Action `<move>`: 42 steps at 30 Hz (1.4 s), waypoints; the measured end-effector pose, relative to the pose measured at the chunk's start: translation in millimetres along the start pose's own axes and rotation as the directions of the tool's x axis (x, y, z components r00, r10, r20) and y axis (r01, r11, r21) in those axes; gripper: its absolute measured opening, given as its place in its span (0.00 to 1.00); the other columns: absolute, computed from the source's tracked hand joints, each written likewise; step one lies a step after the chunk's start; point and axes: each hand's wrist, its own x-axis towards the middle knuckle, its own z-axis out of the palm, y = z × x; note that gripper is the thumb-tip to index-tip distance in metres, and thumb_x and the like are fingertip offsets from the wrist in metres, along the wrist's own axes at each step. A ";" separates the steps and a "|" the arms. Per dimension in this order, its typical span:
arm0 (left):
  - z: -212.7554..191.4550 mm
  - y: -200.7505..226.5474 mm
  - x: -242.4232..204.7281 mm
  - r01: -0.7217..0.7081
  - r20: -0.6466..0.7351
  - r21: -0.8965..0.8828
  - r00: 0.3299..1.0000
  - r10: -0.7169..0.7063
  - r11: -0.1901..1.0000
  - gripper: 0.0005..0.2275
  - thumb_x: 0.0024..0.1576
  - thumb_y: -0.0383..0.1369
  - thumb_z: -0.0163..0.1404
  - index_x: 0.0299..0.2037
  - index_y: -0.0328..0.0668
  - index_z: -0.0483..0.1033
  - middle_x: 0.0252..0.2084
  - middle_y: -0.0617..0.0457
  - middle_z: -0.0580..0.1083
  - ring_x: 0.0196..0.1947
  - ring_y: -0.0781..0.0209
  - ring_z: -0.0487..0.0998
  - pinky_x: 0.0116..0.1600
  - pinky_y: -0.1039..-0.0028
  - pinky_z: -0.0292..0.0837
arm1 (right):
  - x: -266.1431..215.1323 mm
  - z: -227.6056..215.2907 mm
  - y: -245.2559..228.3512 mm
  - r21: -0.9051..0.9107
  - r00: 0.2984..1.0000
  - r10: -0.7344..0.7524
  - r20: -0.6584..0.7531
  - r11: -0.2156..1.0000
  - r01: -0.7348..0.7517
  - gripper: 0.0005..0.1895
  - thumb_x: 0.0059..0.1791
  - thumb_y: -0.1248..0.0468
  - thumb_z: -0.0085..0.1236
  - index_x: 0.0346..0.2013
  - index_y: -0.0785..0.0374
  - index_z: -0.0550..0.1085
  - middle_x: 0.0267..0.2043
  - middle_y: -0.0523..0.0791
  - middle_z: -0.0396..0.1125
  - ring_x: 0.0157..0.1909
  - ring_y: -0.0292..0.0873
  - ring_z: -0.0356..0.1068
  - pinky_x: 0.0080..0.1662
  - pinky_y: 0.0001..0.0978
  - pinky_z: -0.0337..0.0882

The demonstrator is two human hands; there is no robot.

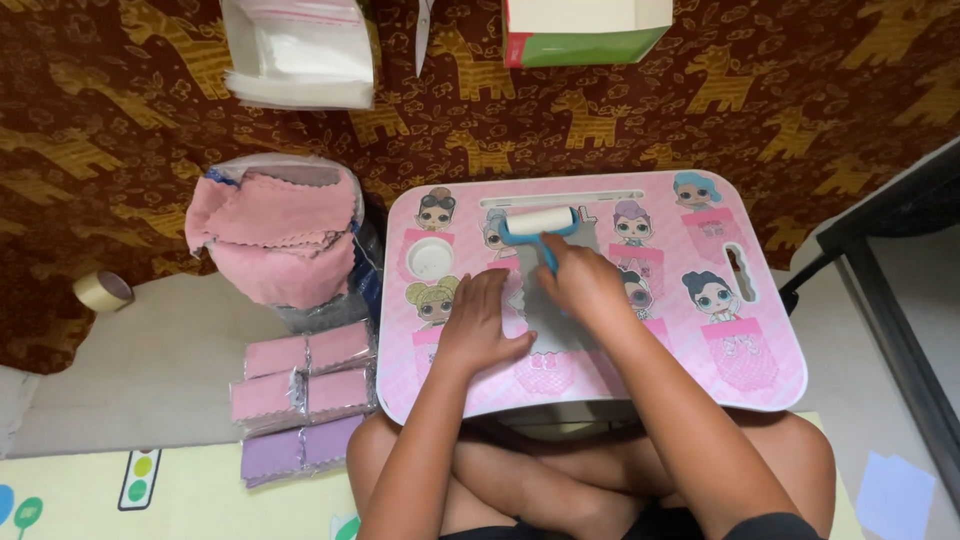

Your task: The person uses a lint roller to clean small purple fabric pieces on a low table and then places each piece into an individual clear plastic bag.

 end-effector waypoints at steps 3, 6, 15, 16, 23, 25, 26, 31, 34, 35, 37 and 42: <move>5.7 -6.0 1.9 0.034 -0.036 -0.026 0.999 -0.035 0.999 0.31 0.54 0.42 0.48 0.65 0.32 0.60 0.60 0.39 0.66 0.68 0.43 0.65 0.76 0.47 0.46 | -25.6 6.4 2.5 0.009 0.999 0.013 0.029 1.000 -0.013 0.25 0.50 0.54 0.49 0.61 0.53 0.71 0.42 0.55 0.76 0.46 0.60 0.77 0.47 0.59 0.76; 14.3 -14.5 3.3 0.016 -0.088 -0.027 0.996 -0.019 0.999 0.24 0.57 0.35 0.41 0.64 0.34 0.62 0.56 0.42 0.68 0.64 0.43 0.68 0.74 0.48 0.50 | -88.5 -9.3 -12.9 0.036 0.994 0.058 0.093 0.997 -0.061 0.24 0.52 0.55 0.44 0.62 0.56 0.70 0.43 0.58 0.75 0.46 0.65 0.76 0.48 0.61 0.75; -2.1 2.9 2.5 -0.077 -0.049 0.016 0.996 0.077 0.997 0.29 0.50 0.54 0.54 0.56 0.41 0.73 0.57 0.44 0.71 0.62 0.44 0.66 0.69 0.39 0.49 | -195.5 35.9 49.4 0.092 0.985 0.132 -0.107 0.988 -0.122 0.30 0.45 0.48 0.55 0.63 0.36 0.70 0.54 0.40 0.75 0.45 0.56 0.77 0.45 0.51 0.75; -1.1 3.2 2.5 -0.083 -0.050 0.016 0.995 0.083 0.996 0.29 0.50 0.54 0.54 0.56 0.41 0.73 0.57 0.44 0.71 0.62 0.44 0.66 0.69 0.39 0.49 | -190.6 30.8 55.5 0.092 0.984 0.136 -0.112 0.988 -0.126 0.30 0.45 0.48 0.55 0.63 0.36 0.70 0.54 0.40 0.75 0.45 0.56 0.77 0.45 0.51 0.75; -1.4 2.9 3.8 -0.079 -0.030 0.040 0.996 0.080 0.996 0.30 0.49 0.53 0.57 0.58 0.45 0.73 0.57 0.45 0.70 0.64 0.45 0.65 0.71 0.40 0.45 | -162.1 6.6 65.5 0.053 0.966 0.244 -0.083 0.969 -0.240 0.30 0.46 0.50 0.51 0.64 0.38 0.65 0.50 0.44 0.75 0.44 0.64 0.74 0.41 0.58 0.72; -2.6 3.0 2.5 -0.089 -0.041 0.027 0.995 0.090 0.996 0.29 0.48 0.52 0.57 0.57 0.47 0.74 0.56 0.46 0.71 0.63 0.47 0.66 0.71 0.39 0.46 | -153.0 4.4 59.2 0.055 0.962 0.270 -0.033 0.962 -0.268 0.30 0.46 0.49 0.50 0.64 0.37 0.65 0.51 0.43 0.75 0.46 0.63 0.74 0.42 0.57 0.73; -4.6 3.5 3.1 -0.058 0.017 0.037 0.998 0.057 0.998 0.30 0.48 0.54 0.56 0.59 0.49 0.73 0.56 0.47 0.71 0.65 0.44 0.65 0.72 0.39 0.46 | -145.4 1.4 55.7 0.039 0.968 0.252 -0.003 0.967 -0.252 0.28 0.48 0.49 0.49 0.64 0.39 0.66 0.49 0.47 0.76 0.48 0.61 0.75 0.46 0.57 0.75; -2.9 1.5 4.5 -0.038 0.077 0.064 0.996 0.033 0.997 0.31 0.49 0.56 0.54 0.61 0.52 0.73 0.56 0.48 0.70 0.67 0.42 0.65 0.73 0.38 0.48 | -78.9 -4.7 57.7 0.028 0.977 0.215 -0.003 0.976 -0.215 0.25 0.51 0.52 0.46 0.63 0.43 0.68 0.46 0.53 0.76 0.50 0.61 0.76 0.51 0.58 0.75; -4.4 1.6 6.4 -0.030 0.071 0.067 0.997 0.025 0.997 0.32 0.48 0.57 0.53 0.61 0.52 0.73 0.55 0.48 0.70 0.67 0.41 0.65 0.73 0.38 0.48 | -36.1 -5.0 62.4 0.025 0.980 0.192 -0.051 0.981 -0.191 0.25 0.50 0.52 0.47 0.63 0.44 0.70 0.47 0.51 0.76 0.51 0.58 0.76 0.51 0.56 0.75; -5.2 1.4 7.1 -0.029 0.073 0.062 0.997 0.024 0.998 0.32 0.48 0.57 0.53 0.61 0.51 0.73 0.56 0.48 0.70 0.67 0.41 0.65 0.73 0.38 0.48 | -25.5 -5.6 63.2 0.010 0.982 0.178 -0.067 0.984 -0.177 0.26 0.51 0.52 0.45 0.65 0.45 0.68 0.48 0.52 0.75 0.51 0.60 0.76 0.52 0.57 0.75; -4.5 0.3 6.3 -0.026 0.077 0.056 0.997 0.022 0.998 0.32 0.48 0.56 0.53 0.61 0.51 0.73 0.56 0.48 0.70 0.67 0.42 0.65 0.73 0.38 0.49 | -15.8 -9.9 62.6 -0.006 0.983 0.165 -0.078 0.986 -0.166 0.27 0.52 0.52 0.43 0.67 0.45 0.66 0.50 0.53 0.74 0.51 0.61 0.75 0.53 0.59 0.74; -1.5 -2.6 6.6 -0.022 0.076 0.046 0.997 0.019 0.999 0.32 0.46 0.56 0.55 0.60 0.50 0.74 0.56 0.49 0.70 0.67 0.43 0.64 0.73 0.38 0.49 | -23.4 -22.3 70.0 0.051 0.951 0.239 -0.196 0.971 -0.234 0.27 0.53 0.55 0.43 0.68 0.52 0.65 0.48 0.57 0.74 0.50 0.65 0.75 0.51 0.62 0.73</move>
